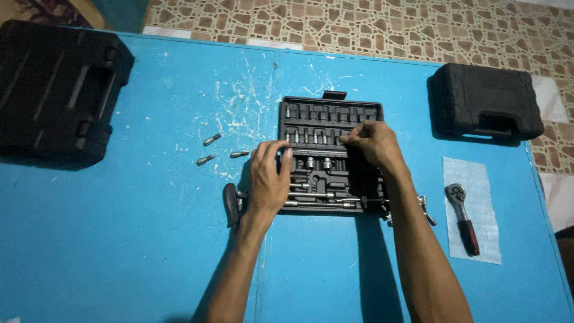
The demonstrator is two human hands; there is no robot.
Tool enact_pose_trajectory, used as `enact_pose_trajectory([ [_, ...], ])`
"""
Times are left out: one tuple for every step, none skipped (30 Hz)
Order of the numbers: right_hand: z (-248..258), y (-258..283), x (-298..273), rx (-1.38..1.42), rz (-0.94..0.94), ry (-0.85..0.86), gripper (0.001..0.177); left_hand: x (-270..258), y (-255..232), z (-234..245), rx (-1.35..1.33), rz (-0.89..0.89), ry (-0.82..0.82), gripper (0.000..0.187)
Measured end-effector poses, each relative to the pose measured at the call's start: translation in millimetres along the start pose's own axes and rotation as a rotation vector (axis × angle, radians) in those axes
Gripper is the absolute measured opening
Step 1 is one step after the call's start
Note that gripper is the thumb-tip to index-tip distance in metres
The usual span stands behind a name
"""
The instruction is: The person sorts loose socket bits and small tool pieces from the table and seats them one by one into the molded compartments of an open socket set case, then arranges the ratchet handle and extension bars into their slots in the case.
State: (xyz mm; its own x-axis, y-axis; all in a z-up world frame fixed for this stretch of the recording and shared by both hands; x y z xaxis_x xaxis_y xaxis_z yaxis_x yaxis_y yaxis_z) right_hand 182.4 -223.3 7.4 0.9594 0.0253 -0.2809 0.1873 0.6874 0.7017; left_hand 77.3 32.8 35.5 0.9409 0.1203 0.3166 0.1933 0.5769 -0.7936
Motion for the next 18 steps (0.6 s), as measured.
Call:
enact_pose_trajectory([
  [0,2,0,0.012,0.037,-0.009,0.022,3,-1,8,-0.014,-0.006,-0.006,0.025],
  [0,3,0,-0.004,0.053,-0.026,0.023,6,-2,17,-0.027,-0.011,-0.012,0.024],
  [0,5,-1,-0.020,0.068,-0.044,0.023,7,5,25,0.011,0.082,0.028,0.024],
  [-1,7,-1,-0.035,0.083,-0.061,0.023,6,13,36,0.050,0.176,0.069,0.024],
  [-2,5,0,-0.034,0.048,-0.058,0.023,4,22,48,0.087,0.267,0.113,0.025],
  [-3,3,1,-0.033,0.013,-0.056,0.023,3,28,63,0.122,0.316,0.111,0.025],
  [-5,1,1,-0.031,-0.024,-0.053,0.024,2,36,78,0.156,0.365,0.110,0.026],
  [-5,2,-1,-0.026,-0.019,-0.061,0.024,2,43,93,0.182,0.394,0.070,0.027],
  [-3,2,-3,-0.023,-0.015,-0.069,0.024,3,51,106,0.205,0.422,0.031,0.028],
  [-3,2,-4,-0.019,-0.010,-0.078,0.024,8,55,116,0.275,0.384,0.017,0.028],
  [-3,4,-5,-0.026,0.000,-0.082,0.024,14,59,122,0.344,0.347,0.003,0.028],
  [-3,5,-7,-0.033,0.010,-0.085,0.024,18,63,124,0.412,0.309,-0.010,0.028],
  [-2,6,-7,-0.041,0.022,-0.089,0.025,21,65,123,0.437,0.241,-0.007,0.029],
  [-1,7,-7,-0.036,0.036,-0.095,0.025,24,66,122,0.461,0.173,-0.004,0.031],
  [-1,7,-7,-0.031,0.049,-0.103,0.025,26,67,119,0.483,0.104,0.000,0.034],
  [-1,6,-8,-0.026,0.062,-0.110,0.025,28,72,115,0.506,0.113,0.025,0.032],
  [0,4,-8,-0.007,0.070,-0.118,0.025,31,76,110,0.527,0.122,0.052,0.031],
  [1,1,-8,0.012,0.078,-0.126,0.025,32,79,106,0.549,0.130,0.079,0.029],
])
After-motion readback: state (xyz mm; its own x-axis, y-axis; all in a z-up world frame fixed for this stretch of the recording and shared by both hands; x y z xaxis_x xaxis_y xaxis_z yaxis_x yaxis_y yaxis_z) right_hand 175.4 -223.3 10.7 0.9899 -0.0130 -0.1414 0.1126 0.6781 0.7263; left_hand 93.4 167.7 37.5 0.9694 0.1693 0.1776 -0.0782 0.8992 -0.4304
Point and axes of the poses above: each hand's wrist, its own x-axis towards the middle knuckle, its own z-axis out of the back of the hand, y = z × x, the point moved 8 cm from there along x, towards the middle knuckle, and after that the axes turned 5 degrees about y, right-handed, at the moved point
